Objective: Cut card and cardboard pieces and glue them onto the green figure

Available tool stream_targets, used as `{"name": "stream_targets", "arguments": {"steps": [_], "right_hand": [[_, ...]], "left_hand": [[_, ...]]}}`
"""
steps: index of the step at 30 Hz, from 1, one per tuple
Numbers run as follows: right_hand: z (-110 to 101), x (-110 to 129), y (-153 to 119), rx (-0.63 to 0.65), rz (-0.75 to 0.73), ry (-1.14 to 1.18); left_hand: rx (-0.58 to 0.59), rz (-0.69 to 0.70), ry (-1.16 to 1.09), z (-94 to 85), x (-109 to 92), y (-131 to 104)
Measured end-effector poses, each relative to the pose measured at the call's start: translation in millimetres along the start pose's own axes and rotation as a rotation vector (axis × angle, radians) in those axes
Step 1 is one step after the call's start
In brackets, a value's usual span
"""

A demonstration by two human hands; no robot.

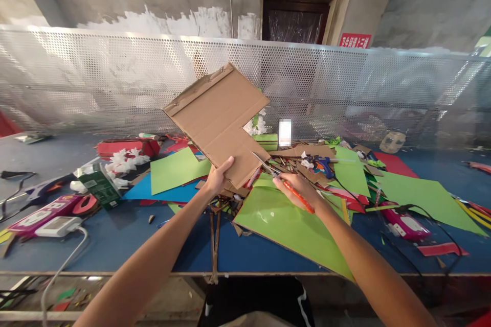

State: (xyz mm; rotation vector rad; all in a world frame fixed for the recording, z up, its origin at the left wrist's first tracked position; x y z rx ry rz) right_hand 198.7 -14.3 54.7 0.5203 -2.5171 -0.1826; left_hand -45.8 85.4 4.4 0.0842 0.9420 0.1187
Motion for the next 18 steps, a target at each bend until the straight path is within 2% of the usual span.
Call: {"name": "stream_targets", "arguments": {"steps": [8, 13, 18], "right_hand": [[9, -1, 3, 0.022, -0.005, 0.039], [6, 4, 1, 0.014, -0.032, 0.040], [6, 2, 2, 0.019, 0.002, -0.013]], "left_hand": [[0.027, 0.064, 0.081, -1.1, -14, 2], [0.074, 0.048, 0.140, 2.9, -13, -2], [0.080, 0.035, 0.155, 4.9, -16, -6]]}}
Point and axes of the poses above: each hand's wrist, its own y-axis towards the middle knuckle, its own z-axis out of the palm, x = y × z, the point moved 9 cm from there along y, towards the middle knuckle, and after that the axes turned 4 degrees about -y, right-handed, at the moved point
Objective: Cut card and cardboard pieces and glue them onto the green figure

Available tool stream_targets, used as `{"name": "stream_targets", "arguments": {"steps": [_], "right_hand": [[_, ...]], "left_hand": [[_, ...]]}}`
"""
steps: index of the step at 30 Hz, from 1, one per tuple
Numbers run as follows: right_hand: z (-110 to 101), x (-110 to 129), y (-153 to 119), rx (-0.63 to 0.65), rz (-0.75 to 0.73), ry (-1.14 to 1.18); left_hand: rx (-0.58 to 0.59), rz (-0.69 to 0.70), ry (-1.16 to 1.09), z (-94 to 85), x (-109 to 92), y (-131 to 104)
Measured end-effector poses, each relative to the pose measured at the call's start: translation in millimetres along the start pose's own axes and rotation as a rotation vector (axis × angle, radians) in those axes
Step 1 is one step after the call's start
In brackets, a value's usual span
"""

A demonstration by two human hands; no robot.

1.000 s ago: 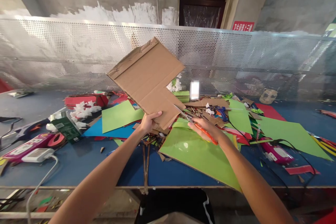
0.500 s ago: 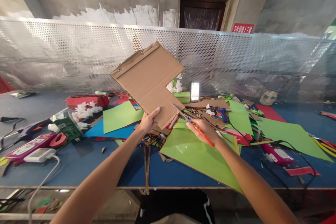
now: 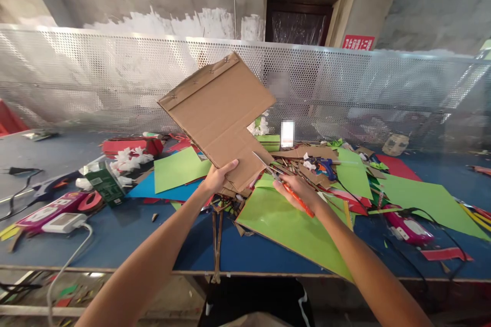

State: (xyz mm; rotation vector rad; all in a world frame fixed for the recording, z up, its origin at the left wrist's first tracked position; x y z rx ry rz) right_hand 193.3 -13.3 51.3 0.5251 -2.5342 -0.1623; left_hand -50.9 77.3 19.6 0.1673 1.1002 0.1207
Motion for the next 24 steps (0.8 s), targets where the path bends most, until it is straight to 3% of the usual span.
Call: {"name": "stream_targets", "arguments": {"steps": [10, 24], "right_hand": [[0.2, 3.2, 0.4, -0.078, 0.010, 0.036], [1.7, 2.9, 1.4, -0.023, -0.020, 0.071]], "left_hand": [[-0.013, -0.016, -0.037, -4.1, 7.6, 4.4], [0.007, -0.020, 0.016, -0.2, 6.3, -1.3]]}}
Point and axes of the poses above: each hand's wrist, its own y-axis towards the middle knuckle, its own z-axis out of the palm, x = y × z, the point moved 9 cm from there along y, towards the middle knuckle, and after that the axes turned 4 degrees about -y, right-handed, at the moved point
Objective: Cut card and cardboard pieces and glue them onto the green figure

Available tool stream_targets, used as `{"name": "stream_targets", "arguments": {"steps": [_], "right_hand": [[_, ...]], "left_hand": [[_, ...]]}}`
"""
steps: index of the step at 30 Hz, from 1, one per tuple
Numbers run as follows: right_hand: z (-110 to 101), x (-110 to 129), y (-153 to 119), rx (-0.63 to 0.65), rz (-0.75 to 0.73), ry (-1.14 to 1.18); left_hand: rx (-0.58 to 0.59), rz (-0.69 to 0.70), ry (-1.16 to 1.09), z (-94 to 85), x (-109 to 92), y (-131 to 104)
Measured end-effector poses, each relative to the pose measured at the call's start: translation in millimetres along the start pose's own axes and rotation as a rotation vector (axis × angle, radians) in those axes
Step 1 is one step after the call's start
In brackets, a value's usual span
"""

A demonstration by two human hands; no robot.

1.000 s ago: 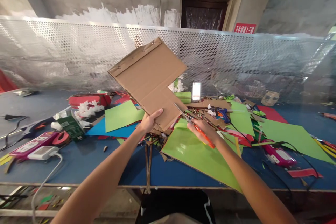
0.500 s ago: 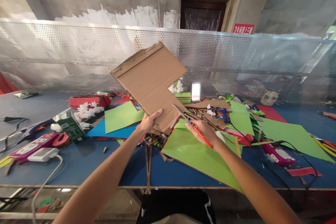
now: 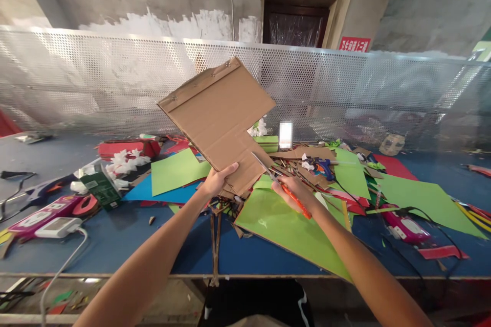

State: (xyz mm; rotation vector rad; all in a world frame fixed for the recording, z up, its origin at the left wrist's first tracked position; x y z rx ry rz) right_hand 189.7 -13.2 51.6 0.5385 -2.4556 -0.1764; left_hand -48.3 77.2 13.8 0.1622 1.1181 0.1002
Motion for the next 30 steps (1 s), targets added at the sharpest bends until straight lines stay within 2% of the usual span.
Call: {"name": "stream_targets", "arguments": {"steps": [5, 10, 19, 30], "right_hand": [[-2, -2, -2, -0.012, 0.063, -0.009], [-6, -1, -1, -0.055, 0.056, -0.043], [0, -4, 1, 0.018, 0.012, -0.032], [-8, -5, 0, -0.049, 0.049, -0.060]], "left_hand": [[-0.014, -0.020, -0.028, 2.5, 3, -2], [-0.057, -0.065, -0.073, 2.2, 9, -3], [-0.031, -0.062, -0.030, 3.9, 12, -4], [-0.011, -0.086, -0.058, 9.3, 21, -10]]}}
Point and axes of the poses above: each hand's wrist, its own y-axis towards the middle knuckle, its own z-axis out of the palm, x = y × z, the point moved 9 cm from there along y, towards the middle knuckle, and after that the axes turned 4 degrees about -y, right-handed, at the moved point
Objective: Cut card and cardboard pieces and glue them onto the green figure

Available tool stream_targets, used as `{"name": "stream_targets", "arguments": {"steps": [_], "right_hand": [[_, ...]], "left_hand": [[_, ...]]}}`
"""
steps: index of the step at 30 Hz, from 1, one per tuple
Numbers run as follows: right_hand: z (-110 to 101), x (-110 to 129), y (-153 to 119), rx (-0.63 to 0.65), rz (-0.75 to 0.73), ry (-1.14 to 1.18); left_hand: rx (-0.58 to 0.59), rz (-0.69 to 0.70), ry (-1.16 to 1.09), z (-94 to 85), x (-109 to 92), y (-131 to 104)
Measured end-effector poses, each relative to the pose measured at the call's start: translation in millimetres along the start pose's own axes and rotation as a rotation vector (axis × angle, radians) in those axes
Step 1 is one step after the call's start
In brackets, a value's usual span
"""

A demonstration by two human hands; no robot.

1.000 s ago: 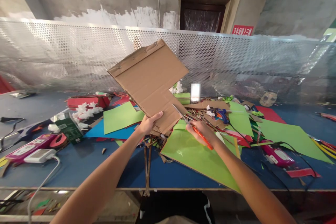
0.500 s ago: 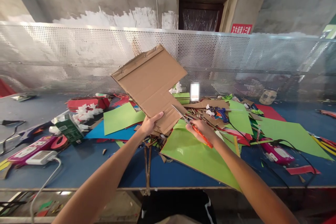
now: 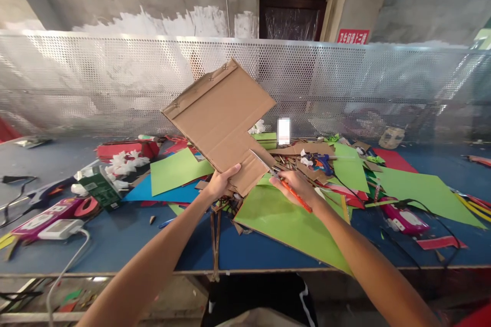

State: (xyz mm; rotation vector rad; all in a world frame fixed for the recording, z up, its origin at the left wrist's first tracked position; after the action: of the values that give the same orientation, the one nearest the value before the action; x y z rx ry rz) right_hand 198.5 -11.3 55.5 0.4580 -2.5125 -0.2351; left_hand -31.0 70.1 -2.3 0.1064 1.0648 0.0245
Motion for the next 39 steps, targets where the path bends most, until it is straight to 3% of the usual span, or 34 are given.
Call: {"name": "stream_targets", "arguments": {"steps": [11, 17, 24, 39], "right_hand": [[-3, -6, 4, 0.043, -0.059, 0.086], [-2, -16, 4, 0.119, -0.087, 0.041], [3, -11, 0, 0.162, -0.109, 0.025], [3, -4, 0, 0.059, -0.024, 0.000]], "left_hand": [[0.058, 0.031, -0.037, 9.2, -7, 6], [-0.030, 0.084, -0.060, -8.1, -24, 13], [-0.005, 0.095, 0.055, -13.1, -30, 9], [0.015, 0.090, 0.050, -11.1, -28, 9]]}}
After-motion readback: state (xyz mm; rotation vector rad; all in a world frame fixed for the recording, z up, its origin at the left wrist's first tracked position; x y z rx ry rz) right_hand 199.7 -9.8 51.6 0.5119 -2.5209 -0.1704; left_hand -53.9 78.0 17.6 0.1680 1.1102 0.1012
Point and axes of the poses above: each hand's wrist, its own y-axis towards the middle knuckle, its own z-axis out of the palm, x = y × z, the point moved 9 cm from there along y, towards the middle knuckle, and after that the axes turned 4 degrees about -y, right-handed, at the moved point
